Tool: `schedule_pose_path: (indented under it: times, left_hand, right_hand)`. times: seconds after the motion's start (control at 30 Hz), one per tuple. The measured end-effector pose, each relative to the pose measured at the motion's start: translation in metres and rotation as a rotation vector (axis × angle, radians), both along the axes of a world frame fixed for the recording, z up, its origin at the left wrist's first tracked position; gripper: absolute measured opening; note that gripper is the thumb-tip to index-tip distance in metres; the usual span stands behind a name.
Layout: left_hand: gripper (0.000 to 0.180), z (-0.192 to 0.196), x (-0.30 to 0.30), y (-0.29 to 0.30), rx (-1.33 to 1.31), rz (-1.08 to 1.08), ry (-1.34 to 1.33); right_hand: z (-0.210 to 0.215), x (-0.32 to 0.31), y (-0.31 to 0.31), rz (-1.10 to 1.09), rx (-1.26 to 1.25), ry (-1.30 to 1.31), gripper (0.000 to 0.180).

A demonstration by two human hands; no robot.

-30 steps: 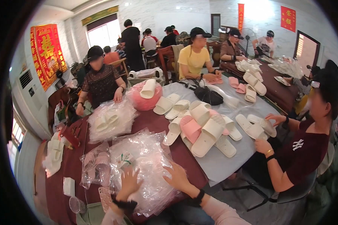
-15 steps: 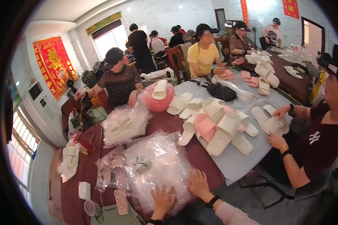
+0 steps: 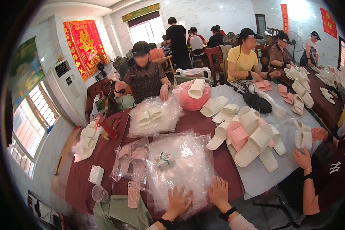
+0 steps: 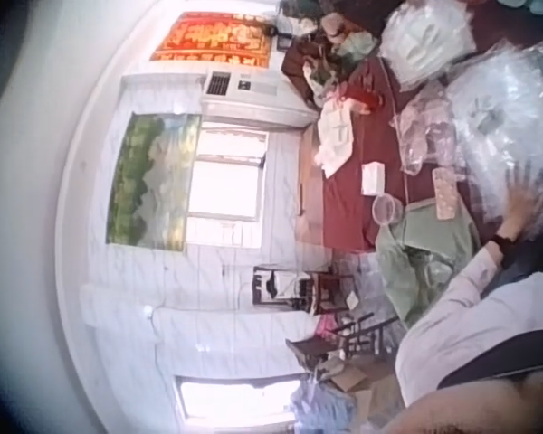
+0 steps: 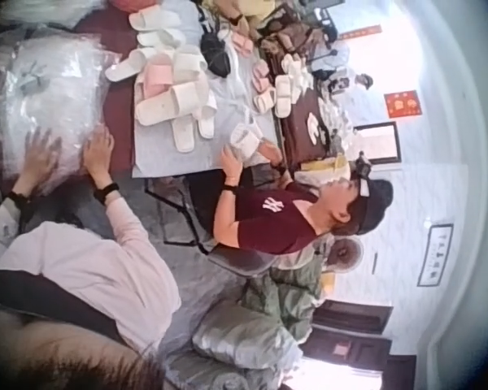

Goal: Packing white and pink slippers into clear plastic bags in a manufacturing setting.

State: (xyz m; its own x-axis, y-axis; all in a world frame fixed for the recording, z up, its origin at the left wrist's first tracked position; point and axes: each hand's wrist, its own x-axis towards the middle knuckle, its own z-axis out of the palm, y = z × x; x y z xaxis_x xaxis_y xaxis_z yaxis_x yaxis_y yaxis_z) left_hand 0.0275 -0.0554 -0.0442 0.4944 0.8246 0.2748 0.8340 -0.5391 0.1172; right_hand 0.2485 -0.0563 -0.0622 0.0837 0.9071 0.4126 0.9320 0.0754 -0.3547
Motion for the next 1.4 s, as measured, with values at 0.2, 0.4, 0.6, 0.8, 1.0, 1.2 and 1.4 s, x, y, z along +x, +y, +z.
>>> schedule_pose_path:
  times: [0.2,0.4,0.6,0.8,1.0,1.2,1.4]
  left_hand:
    - [0.044,0.022,-0.009,0.014,-0.267,-0.018,0.028]
    - [0.037,0.067,-0.052,0.049,-0.222,0.067,-0.78]
    - [0.037,0.056,-0.107,0.073,-0.1,0.329,-0.702]
    - [0.053,0.039,-0.106,0.097,-0.225,0.26,-0.454]
    - [0.073,0.026,-0.104,0.191,-0.195,0.266,-0.196]
    - [0.076,0.045,-0.079,0.209,-0.282,0.427,-0.068]
    - [0.08,0.061,-0.091,0.197,-0.064,0.568,0.098]
  right_hand:
    - [0.002,-0.001,0.003,0.028,0.007,0.037,0.051]
    - [0.001,-0.003,0.003,0.023,0.012,-0.002,0.05]
    - [0.0,-0.003,0.002,0.023,-0.013,0.046,0.049]
    - [-0.001,0.0,0.001,0.02,-0.012,0.043,0.048]
    - [-0.001,-0.002,0.003,0.024,0.009,0.031,0.047]
    - [-0.002,-0.001,0.003,0.004,-0.006,0.034,0.045]
    - [-0.004,-0.001,0.001,0.026,0.024,0.039,0.045]
